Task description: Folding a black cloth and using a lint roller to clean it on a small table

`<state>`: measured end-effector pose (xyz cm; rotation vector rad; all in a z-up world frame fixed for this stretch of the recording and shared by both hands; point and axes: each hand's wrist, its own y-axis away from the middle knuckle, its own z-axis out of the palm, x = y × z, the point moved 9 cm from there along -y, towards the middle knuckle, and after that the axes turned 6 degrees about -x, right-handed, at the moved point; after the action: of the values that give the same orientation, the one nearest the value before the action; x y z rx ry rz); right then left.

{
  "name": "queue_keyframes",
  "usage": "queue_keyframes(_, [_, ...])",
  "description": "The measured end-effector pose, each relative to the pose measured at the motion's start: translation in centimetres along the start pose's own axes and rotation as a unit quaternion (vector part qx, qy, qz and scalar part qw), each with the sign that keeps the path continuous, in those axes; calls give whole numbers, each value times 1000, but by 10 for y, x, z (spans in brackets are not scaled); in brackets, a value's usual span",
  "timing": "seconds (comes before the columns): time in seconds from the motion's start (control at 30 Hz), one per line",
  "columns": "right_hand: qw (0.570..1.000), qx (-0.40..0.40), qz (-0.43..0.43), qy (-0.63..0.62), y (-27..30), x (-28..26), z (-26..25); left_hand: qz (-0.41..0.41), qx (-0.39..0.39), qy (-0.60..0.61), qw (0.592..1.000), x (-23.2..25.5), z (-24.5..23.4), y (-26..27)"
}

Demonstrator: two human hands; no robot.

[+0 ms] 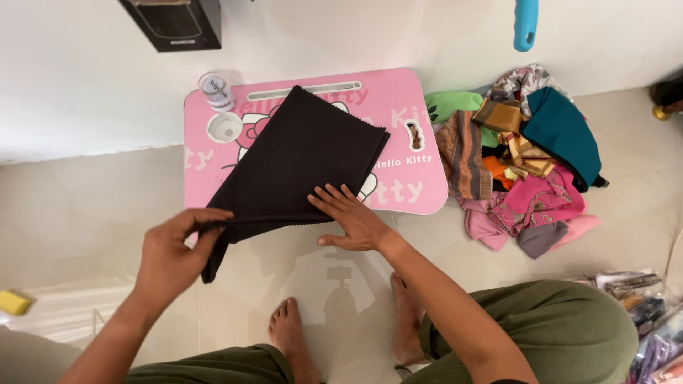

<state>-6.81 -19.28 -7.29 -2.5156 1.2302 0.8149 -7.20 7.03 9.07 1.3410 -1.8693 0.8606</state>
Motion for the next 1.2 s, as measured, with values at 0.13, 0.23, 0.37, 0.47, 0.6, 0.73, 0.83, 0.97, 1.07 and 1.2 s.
queue_keyframes(0.13, [993,112,-22,-43,0,7,3,14,-19,1,1000,9,3,-65])
queue_keyframes(0.23, [967,218,-31,-127,1,26,8,97,-63,-51,992,30,29,-136])
queue_keyframes(0.37, [918,349,0,-189,11,28,2,190,-179,-106,960,65,121,-229])
queue_keyframes(0.47, [890,420,39,-176,21,23,4,174,-271,-143,936,53,214,-272])
queue_keyframes(0.6, [880,459,47,-115,27,36,39,120,-367,-281,879,6,326,-282])
queue_keyframes(0.73, [875,468,62,-107,33,25,38,87,-381,-269,880,-8,361,-277])
queue_keyframes(0.83, [857,483,104,-147,37,15,20,99,-382,-254,883,-12,369,-279])
queue_keyframes(0.97, [810,541,190,-126,54,11,24,88,-394,-227,887,-10,366,-282])
queue_keyframes(1.07, [805,523,243,-140,59,11,41,73,-412,-195,887,-3,359,-273])
queue_keyframes(1.2, [807,512,237,-175,57,16,56,62,-436,-147,886,9,358,-268])
